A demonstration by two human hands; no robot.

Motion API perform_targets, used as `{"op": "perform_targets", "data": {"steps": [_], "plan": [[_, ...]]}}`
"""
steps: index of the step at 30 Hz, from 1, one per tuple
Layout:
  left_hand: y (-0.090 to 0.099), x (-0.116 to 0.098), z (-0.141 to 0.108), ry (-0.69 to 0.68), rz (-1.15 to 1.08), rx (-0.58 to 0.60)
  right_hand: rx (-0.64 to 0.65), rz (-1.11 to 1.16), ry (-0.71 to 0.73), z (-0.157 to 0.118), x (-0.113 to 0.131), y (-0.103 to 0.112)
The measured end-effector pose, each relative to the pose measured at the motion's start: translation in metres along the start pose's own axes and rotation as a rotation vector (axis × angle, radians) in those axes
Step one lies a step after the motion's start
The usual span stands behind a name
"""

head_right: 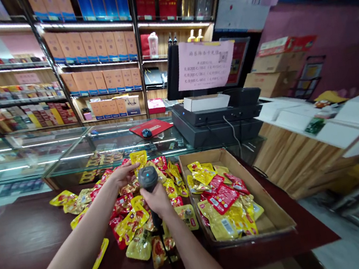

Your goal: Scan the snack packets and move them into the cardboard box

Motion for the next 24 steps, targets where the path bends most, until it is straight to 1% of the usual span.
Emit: {"op": "perform_targets", "data": {"steps": [2, 4, 7, 13, 19, 24], "plan": [[0.001, -0.002, 0.005, -0.001, 0.011, 0.003, 0.010, -0.019, 0.002, 0.002, -0.010, -0.006], [0.003, -0.003, 0.009, -0.007, 0.012, -0.010, 0.029, 0.009, 0.005, 0.003, -0.017, -0.010], [0.006, -0.005, 0.011, -0.014, 0.010, -0.026, -0.001, 0.038, 0.003, 0.003, -0.021, -0.012], [0.007, -0.011, 0.005, -0.001, 0.038, -0.057, -0.022, 0.070, 0.049, 0.002, -0.019, -0.013], [0.005, -0.014, 0.004, 0.001, 0.046, -0.082, -0.032, -0.019, 0.066, 0.002, -0.014, -0.014], [0.005, -0.013, 0.005, -0.003, 0.052, -0.084, -0.027, -0.028, 0.114, 0.000, -0.011, -0.013]]}}
Point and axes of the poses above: each hand's wrist, its own z-axis towards the middle knuckle, its own y-axis out of the back of the hand, x = y × z, the point moved 1 cm from there along z, towards the middle knuckle, and after that the axes turned 1 degree about -y, right-handed, at the moved point
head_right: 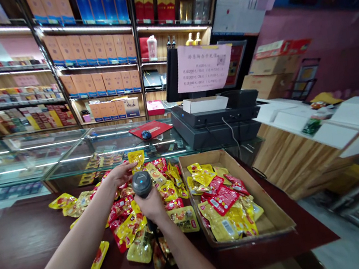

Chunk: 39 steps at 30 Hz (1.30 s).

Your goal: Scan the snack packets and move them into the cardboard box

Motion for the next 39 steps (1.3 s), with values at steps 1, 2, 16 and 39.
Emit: {"op": "perform_targets", "data": {"steps": [1, 2, 16, 39], "plan": [[0.000, 0.000, 0.000, 0.002, 0.004, 0.008, 0.002, -0.002, 0.001, 0.000, 0.000, 0.000], [-0.001, 0.000, 0.000, 0.005, 0.009, 0.017, 0.000, -0.007, -0.001, 0.000, 0.000, 0.000], [-0.019, 0.010, -0.030, -0.053, 0.139, 0.109, -0.214, 0.100, 0.142, 0.003, 0.027, 0.034], [-0.256, 0.065, -0.043, 0.177, 0.142, 0.570, -0.721, 0.515, 0.078, -0.037, 0.044, 0.255]]}}
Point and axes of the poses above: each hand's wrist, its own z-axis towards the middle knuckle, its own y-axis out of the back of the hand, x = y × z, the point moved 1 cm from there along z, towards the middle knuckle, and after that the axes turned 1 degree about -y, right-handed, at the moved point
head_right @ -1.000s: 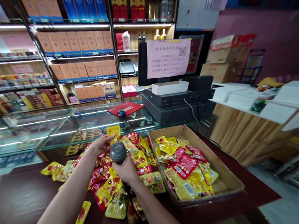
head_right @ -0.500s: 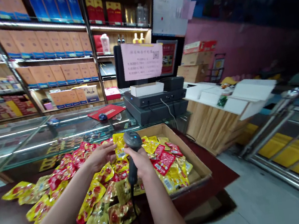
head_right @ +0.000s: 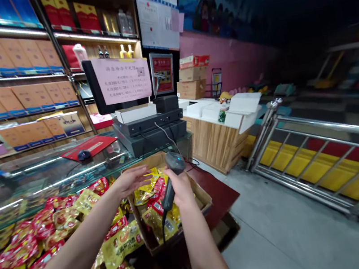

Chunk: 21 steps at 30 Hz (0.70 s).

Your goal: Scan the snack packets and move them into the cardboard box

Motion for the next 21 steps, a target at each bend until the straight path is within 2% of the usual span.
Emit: {"op": "perform_targets", "data": {"steps": [4, 10, 16, 21], "plan": [[0.024, 0.000, -0.013, -0.014, -0.023, -0.027, 0.043, 0.006, -0.030, -0.007, -0.005, -0.011], [0.086, -0.013, -0.061, -0.108, -0.099, -0.112, 0.178, -0.040, -0.137, -0.033, -0.026, -0.058], [0.160, -0.010, -0.114, -0.155, -0.199, -0.280, 0.355, -0.114, -0.188, -0.053, -0.075, -0.114], [0.201, 0.003, -0.145, -0.157, -0.284, -0.376, 0.408, -0.232, -0.213, -0.060, -0.117, -0.150]]}}
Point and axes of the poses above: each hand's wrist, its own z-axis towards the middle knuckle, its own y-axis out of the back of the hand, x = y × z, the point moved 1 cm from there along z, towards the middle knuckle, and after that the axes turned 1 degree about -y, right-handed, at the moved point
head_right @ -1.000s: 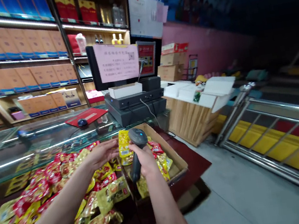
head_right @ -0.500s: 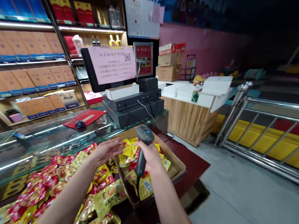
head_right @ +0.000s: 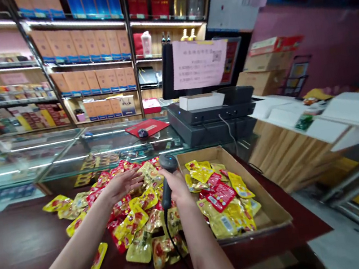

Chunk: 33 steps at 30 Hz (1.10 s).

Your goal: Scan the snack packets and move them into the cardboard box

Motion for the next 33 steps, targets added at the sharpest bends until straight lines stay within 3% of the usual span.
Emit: {"op": "perform_targets", "data": {"steps": [4, 12, 19, 22, 26, 29, 33], "plan": [[0.015, 0.009, -0.002, 0.011, -0.035, -0.019, -0.015, -0.043, -0.026, 0.014, -0.015, -0.017], [0.010, 0.037, 0.014, 0.117, -0.126, 0.032, -0.057, -0.100, -0.051, 0.028, -0.027, -0.018], [0.004, 0.037, 0.012, 0.081, -0.113, 0.077, 0.202, 0.167, -0.225, 0.019, -0.030, -0.021], [0.001, 0.039, 0.009, 0.035, -0.096, 0.042, 0.222, 0.147, -0.269, 0.011, -0.032, -0.025], [0.005, 0.041, 0.005, 0.021, -0.075, 0.022, 0.228, 0.140, -0.229, 0.001, -0.033, -0.026], [0.012, 0.038, 0.001, 0.018, -0.036, 0.071, 0.190, 0.052, -0.102, -0.005, -0.033, -0.023], [0.019, 0.027, -0.010, 0.065, 0.201, 0.166, 0.171, -0.046, 0.033, -0.010, -0.028, -0.020]]}}
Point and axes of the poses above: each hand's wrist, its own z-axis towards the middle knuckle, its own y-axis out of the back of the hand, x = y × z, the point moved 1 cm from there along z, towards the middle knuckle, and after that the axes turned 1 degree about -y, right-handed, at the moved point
